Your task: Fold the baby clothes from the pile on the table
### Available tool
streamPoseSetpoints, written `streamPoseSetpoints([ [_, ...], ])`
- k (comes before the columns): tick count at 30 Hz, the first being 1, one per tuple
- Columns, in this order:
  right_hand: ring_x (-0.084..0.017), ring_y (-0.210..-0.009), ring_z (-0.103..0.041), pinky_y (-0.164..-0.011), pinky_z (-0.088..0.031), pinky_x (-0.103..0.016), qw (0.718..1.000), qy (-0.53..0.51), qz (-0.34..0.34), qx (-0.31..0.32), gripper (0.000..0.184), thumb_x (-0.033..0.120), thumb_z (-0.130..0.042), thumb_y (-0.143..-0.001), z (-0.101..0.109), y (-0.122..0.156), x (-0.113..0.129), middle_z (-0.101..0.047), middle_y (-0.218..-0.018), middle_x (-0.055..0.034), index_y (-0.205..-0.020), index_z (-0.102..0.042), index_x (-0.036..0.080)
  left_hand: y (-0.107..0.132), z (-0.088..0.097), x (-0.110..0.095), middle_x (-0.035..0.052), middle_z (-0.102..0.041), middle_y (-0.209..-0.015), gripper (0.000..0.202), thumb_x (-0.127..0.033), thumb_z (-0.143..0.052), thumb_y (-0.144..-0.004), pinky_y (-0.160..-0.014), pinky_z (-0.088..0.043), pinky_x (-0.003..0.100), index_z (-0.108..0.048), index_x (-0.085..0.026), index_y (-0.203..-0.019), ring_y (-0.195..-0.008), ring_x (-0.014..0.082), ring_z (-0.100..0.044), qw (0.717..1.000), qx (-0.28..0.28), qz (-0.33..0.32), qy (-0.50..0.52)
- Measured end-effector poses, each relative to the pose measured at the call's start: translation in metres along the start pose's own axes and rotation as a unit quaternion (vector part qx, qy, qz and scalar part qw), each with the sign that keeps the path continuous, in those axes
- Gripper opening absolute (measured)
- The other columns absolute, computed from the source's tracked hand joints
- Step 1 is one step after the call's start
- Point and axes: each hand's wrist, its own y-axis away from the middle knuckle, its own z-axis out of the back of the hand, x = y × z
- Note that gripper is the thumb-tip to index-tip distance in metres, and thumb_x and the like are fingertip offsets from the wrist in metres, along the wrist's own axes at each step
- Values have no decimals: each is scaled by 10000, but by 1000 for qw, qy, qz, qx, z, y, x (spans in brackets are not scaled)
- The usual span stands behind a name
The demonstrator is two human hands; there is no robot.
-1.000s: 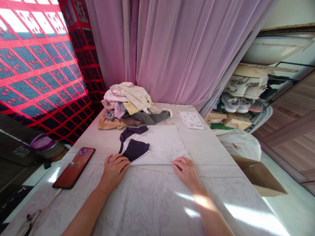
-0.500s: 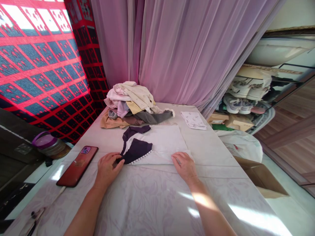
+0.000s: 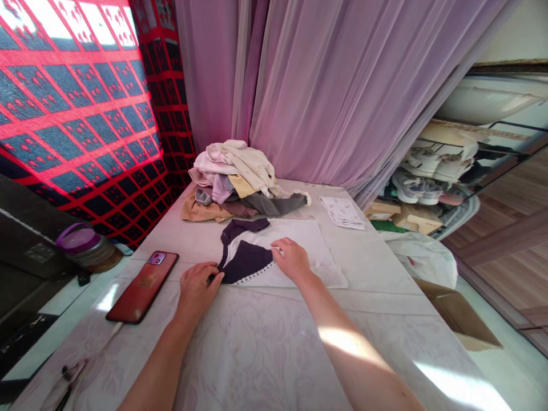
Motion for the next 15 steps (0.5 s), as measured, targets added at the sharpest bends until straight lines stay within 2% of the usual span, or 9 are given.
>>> streamPoseSetpoints([
  [2,-176,-1048,-598,-879,-421,-264,998,-19,47,39,258,270,-523,-881,-12,-24,24,-687,-1132,-5,-1083,-683,274,1,0,1,42,-716,-1095,197,-379,-547,-836,-949,-405,430,-675,-248,-764,-1045,241,-617,1000,-3,-3,1],
  [5,-215,-1060,-600,-887,-428,-300,993,-16,53,107,361,330,-635,-812,-30,-48,43,-704,-1109,-19,-1168,-649,266,1,-1,2,49,-716,-1100,190,-377,-556,-836,-939,-408,423,-677,-244,-774,-1035,241,-616,1000,-5,-2,2],
  [8,-219,-949,-632,-804,-445,-293,989,-21,34,144,294,325,-700,-749,-37,-58,44,-727,-996,-16,-1034,-702,252,2,-1,1,45,-714,-1104,183,-372,-556,-842,-938,-400,430,-675,-247,-777,-1043,245,-612,1000,-6,1,4],
  [11,-180,-859,-636,-732,-441,-255,988,-33,34,144,163,300,-659,-780,-34,-63,38,-724,-936,4,-926,-708,248,3,-1,-1,39,-711,-1108,187,-367,-548,-853,-938,-390,437,-664,-246,-771,-1054,246,-608,1000,-5,2,10],
  [15,-170,-920,-625,-743,-426,-247,994,-32,19,102,218,319,-552,-867,-29,-67,30,-707,-1030,-9,-1043,-655,243,3,-1,-2,53,-712,-1104,198,-388,-546,-856,-928,-393,429,-661,-236,-806,-1050,250,-611,1000,-6,11,10],
])
